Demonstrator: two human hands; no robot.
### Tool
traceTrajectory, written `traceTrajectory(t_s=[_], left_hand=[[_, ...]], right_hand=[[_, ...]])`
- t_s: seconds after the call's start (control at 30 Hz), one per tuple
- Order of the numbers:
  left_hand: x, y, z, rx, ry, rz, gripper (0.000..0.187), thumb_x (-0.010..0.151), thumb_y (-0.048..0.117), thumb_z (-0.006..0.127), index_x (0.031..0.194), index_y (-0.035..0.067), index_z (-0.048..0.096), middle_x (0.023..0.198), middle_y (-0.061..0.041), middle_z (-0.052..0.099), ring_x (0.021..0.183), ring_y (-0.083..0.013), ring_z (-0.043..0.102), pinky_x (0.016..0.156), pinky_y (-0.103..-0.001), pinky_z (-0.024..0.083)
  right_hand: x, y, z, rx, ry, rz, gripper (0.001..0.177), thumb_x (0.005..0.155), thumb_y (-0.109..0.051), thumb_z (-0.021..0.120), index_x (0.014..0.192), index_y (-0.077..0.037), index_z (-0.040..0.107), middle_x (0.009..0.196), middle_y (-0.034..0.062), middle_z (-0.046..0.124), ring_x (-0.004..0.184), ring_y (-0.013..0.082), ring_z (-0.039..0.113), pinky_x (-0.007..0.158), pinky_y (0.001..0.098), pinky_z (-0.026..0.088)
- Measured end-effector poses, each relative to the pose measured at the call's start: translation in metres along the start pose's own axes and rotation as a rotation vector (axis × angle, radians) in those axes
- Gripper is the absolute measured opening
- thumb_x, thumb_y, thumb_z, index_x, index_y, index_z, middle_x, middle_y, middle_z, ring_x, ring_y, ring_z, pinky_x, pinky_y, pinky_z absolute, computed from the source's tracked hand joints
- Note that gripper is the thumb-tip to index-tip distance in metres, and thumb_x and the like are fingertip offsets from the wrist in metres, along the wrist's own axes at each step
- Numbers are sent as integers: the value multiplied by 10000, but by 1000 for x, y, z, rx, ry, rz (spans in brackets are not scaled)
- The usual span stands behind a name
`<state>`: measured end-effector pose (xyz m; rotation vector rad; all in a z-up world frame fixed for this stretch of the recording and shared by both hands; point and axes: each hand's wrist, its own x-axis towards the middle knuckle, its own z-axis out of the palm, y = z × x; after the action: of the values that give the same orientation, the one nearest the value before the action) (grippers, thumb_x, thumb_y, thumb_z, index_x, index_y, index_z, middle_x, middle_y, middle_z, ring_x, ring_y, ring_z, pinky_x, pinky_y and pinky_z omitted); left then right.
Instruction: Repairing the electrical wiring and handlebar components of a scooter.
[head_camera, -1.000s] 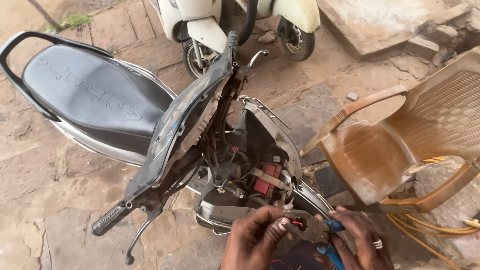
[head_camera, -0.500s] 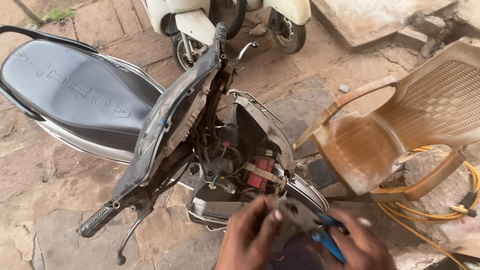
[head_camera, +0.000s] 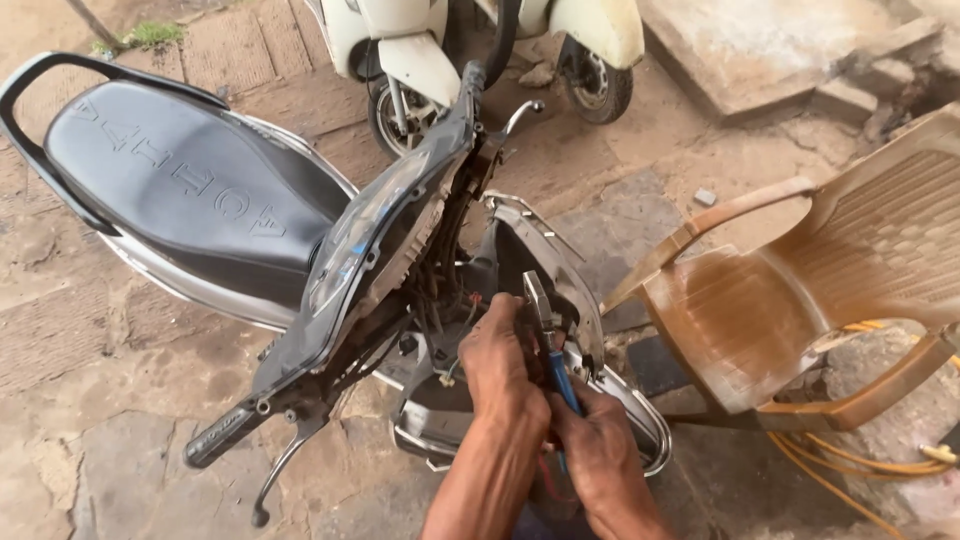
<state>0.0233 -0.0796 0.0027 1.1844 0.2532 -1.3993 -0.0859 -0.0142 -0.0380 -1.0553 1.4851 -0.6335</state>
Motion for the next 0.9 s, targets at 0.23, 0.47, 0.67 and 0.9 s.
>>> traceTrajectory(t_s=[0.23,0.47,0.67,0.9], left_hand=[[7,-4,10,-43,-36,55,222,881,222,678,724,82,609,601,-29,547,478,-140,453,448,-327,387],[-12,-16,20,-269,-219,233,306,940,195,590,648,120,534,505,10,429,425,-115,360,409,-300,312],[-14,-3,-2,-316,-377,197,390,932,154,635,615,175,410,508,71,305,432,-71,277,401,-272,277],[1,-26,-82,-39,-122,177,375,927,192,623,617,157,415,484,8,346,402,-140,354,397,-344,348]], right_hand=[[-6,-45,21,520,194,57,320,904,-300,630,940,6,713,753,84,690,700,182,638,685,355,529],[26,15,4,717,406,32,383,1027,-321,584,1070,56,635,856,119,636,753,202,616,641,376,505],[6,8,-19,713,217,-5,398,960,-302,605,1210,6,633,894,102,657,718,162,584,585,358,501],[26,-18,-32,839,90,-65,348,987,-293,701,1167,2,650,898,71,634,721,140,525,556,297,432]])
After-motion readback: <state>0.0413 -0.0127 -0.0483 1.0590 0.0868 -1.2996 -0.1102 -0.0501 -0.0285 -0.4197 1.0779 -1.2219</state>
